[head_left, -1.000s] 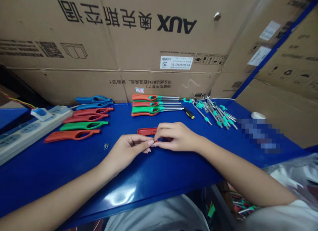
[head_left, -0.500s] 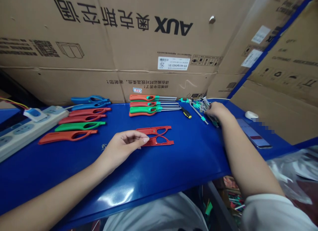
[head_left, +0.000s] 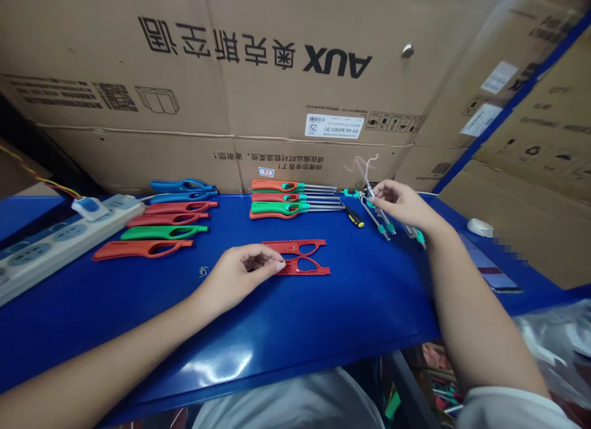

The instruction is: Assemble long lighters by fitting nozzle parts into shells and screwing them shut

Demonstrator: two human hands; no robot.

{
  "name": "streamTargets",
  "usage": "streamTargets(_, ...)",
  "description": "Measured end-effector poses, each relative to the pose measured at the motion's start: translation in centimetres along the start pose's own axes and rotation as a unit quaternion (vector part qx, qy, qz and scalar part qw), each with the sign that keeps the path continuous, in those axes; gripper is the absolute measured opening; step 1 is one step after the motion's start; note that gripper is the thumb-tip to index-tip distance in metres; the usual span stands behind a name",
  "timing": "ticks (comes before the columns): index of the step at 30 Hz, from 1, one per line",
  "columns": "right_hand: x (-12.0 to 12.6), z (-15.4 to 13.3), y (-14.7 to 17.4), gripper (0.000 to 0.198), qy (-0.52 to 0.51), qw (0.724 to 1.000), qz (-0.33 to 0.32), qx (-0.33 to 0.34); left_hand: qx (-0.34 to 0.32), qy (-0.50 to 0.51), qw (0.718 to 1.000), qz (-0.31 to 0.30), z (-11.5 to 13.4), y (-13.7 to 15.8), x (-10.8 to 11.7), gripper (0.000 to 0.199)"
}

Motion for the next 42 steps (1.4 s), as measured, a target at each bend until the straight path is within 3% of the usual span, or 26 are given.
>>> streamTargets(2,-0.9,-1.5,0.9,0.032,-0.098,0.989,-0.094,0.058,0.011,-0.004,1.000,-0.002,-0.3,-0.1,0.1,0.034)
streamTargets(4,-1.9,-2.8,1.8,0.034,-0.127,0.972,-0.179,0.081,0.018,-0.012,1.000,-0.007,-0.6,-0.3,0.2,0.035)
streamTargets(9,-4.2,-5.2,3.7,0.029,-0.056,0.925,-0.360,0.113,0.020,-0.059,0.998,-0.013,-0.6,-0.4,1.0,0.033)
streamTargets(14,-4.9,-4.5,3.8,0.033,0.023,0.905,-0.416,0.079,0.014,-0.090,0.996,-0.011,-0.4,-0.4,1.4,0.032)
streamTargets(16,-4.6,-3.6,3.2,0.034,0.041,0.917,-0.389,0.077,0.003,-0.105,0.994,-0.009,-0.3,-0.3,1.3,0.032)
streamTargets(17,-4.3,-3.0,2.6,0.033,0.066,0.934,-0.344,0.075,-0.003,-0.111,0.994,-0.008,-0.2,-0.2,1.3,0.031)
streamTargets(19,-3.4,-1.3,1.2,0.025,0.163,0.971,-0.167,0.045,-0.015,-0.118,0.993,-0.007,0.1,-0.1,1.2,0.030)
streamTargets(20,-2.8,-0.3,0.5,0.021,0.224,0.972,-0.073,0.009,-0.021,-0.121,0.992,-0.007,0.3,0.0,1.2,0.030)
streamTargets(21,-2.5,0.6,0.0,0.021,0.251,0.967,-0.020,-0.023,-0.028,-0.124,0.992,-0.007,0.5,0.0,1.1,0.031)
streamTargets(24,-2.1,3.2,-1.3,0.037,0.280,0.956,0.058,-0.061,-0.045,-0.144,0.989,-0.004,1.1,0.2,1.0,0.033)
streamTargets(29,-3.3,5.4,-2.6,0.049,0.287,0.953,0.073,-0.063,-0.060,-0.169,0.984,-0.017,1.3,0.6,0.4,0.040)
streamTargets(36,-4.9,6.6,-4.9,0.042,0.238,0.968,0.057,-0.056,-0.085,-0.161,0.983,-0.009,1.3,0.8,0.1,0.031)
streamTargets(42,-2.2,6.0,-4.1,0.048,0.140,0.975,0.169,-0.029,-0.093,-0.153,0.984,0.002,1.7,0.9,0.4,0.029)
Point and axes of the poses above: each hand's wrist, its own y-axis away from the middle knuckle, its own x-axis out of the back of the hand, z = x × y, the point moved 2 cm from there along -y, towards the middle knuckle, and after that the axes turned 3 degrees about z, right-handed, at the moved point
